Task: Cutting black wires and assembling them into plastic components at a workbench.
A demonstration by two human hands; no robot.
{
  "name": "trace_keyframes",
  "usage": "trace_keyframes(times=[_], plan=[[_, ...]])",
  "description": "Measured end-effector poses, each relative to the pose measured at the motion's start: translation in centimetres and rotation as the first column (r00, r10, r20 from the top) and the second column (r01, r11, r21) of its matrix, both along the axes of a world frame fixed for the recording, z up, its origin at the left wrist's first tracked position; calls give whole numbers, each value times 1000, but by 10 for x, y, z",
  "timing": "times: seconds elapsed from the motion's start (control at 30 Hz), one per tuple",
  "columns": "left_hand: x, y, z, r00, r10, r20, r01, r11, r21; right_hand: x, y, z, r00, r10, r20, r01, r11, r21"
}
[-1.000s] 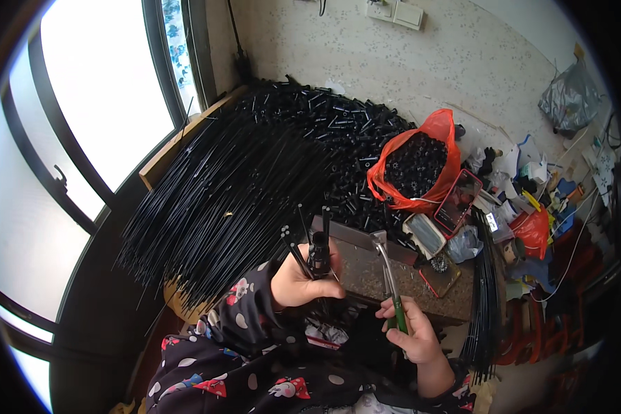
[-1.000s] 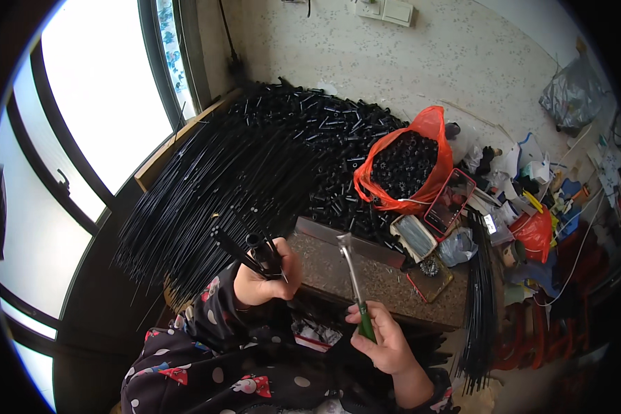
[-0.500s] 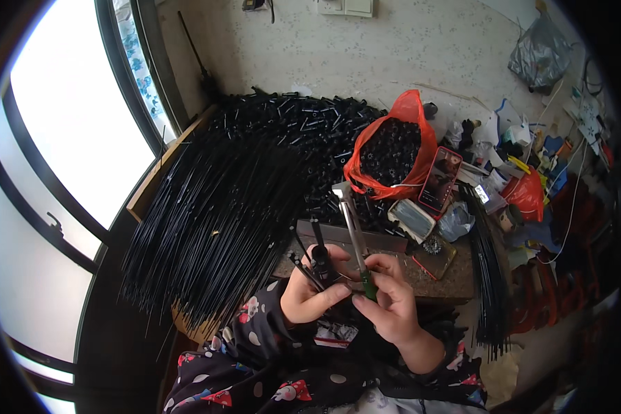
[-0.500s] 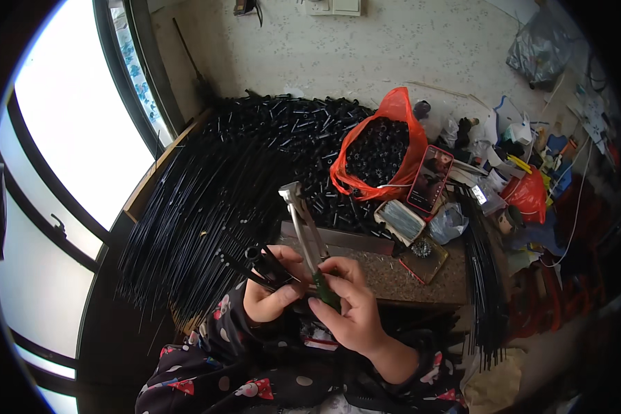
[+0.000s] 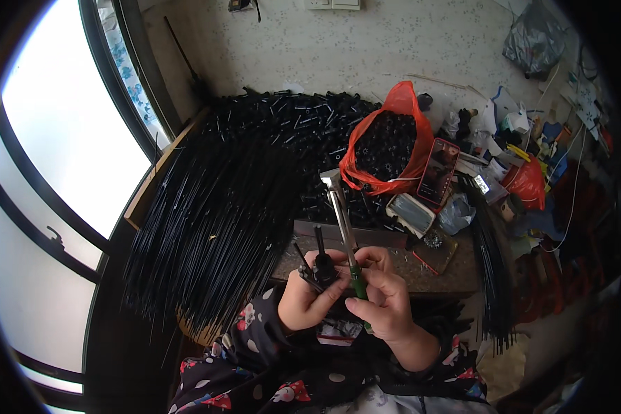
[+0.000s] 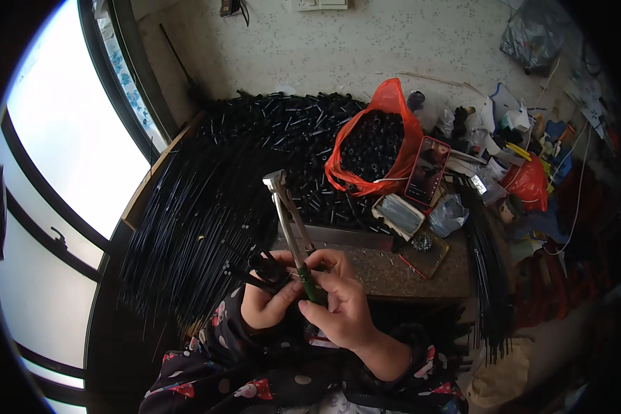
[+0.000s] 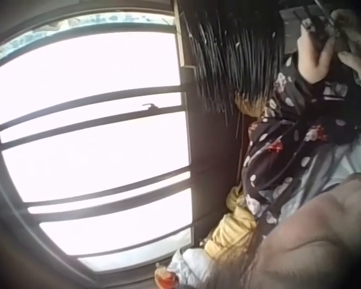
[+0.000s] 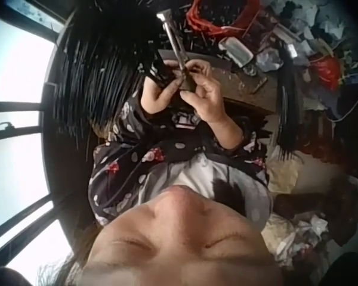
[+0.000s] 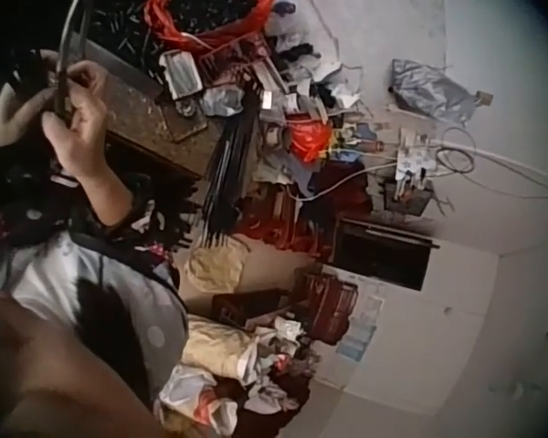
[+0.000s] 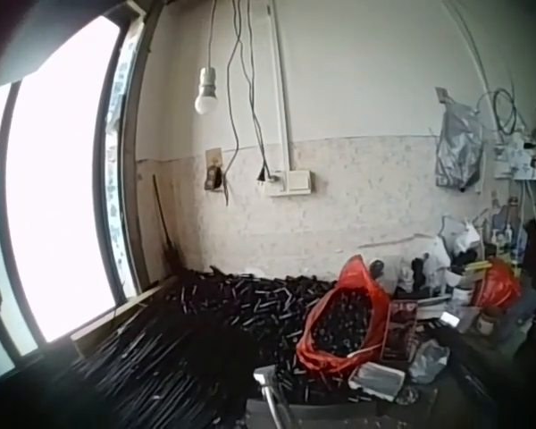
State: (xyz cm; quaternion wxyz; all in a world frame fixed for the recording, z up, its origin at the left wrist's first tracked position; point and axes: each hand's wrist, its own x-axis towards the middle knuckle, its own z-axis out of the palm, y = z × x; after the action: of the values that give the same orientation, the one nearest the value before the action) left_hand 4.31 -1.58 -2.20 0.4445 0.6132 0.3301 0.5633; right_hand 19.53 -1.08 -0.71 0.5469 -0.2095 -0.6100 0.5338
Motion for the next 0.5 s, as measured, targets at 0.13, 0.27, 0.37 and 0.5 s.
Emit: trace_keyframes(times=[0.13, 0.27, 0.37, 0.5], plan=[[-5, 10, 4, 981, 26, -193, 9, 984, 181, 16, 13, 4, 987, -10, 160, -12, 991, 136], [-12, 12, -3, 993, -115, 4, 115, 993, 27, 18, 14, 10, 932, -183, 314, 78, 945, 318], [-35, 17, -12, 898, -271, 347, 266, 962, 63, 45, 13, 18, 735, -538, 413, 163, 731, 662], [-36, 22, -20, 842, -342, 417, 309, 940, 147, 64, -1, 26, 453, -762, 463, 7, 522, 853]])
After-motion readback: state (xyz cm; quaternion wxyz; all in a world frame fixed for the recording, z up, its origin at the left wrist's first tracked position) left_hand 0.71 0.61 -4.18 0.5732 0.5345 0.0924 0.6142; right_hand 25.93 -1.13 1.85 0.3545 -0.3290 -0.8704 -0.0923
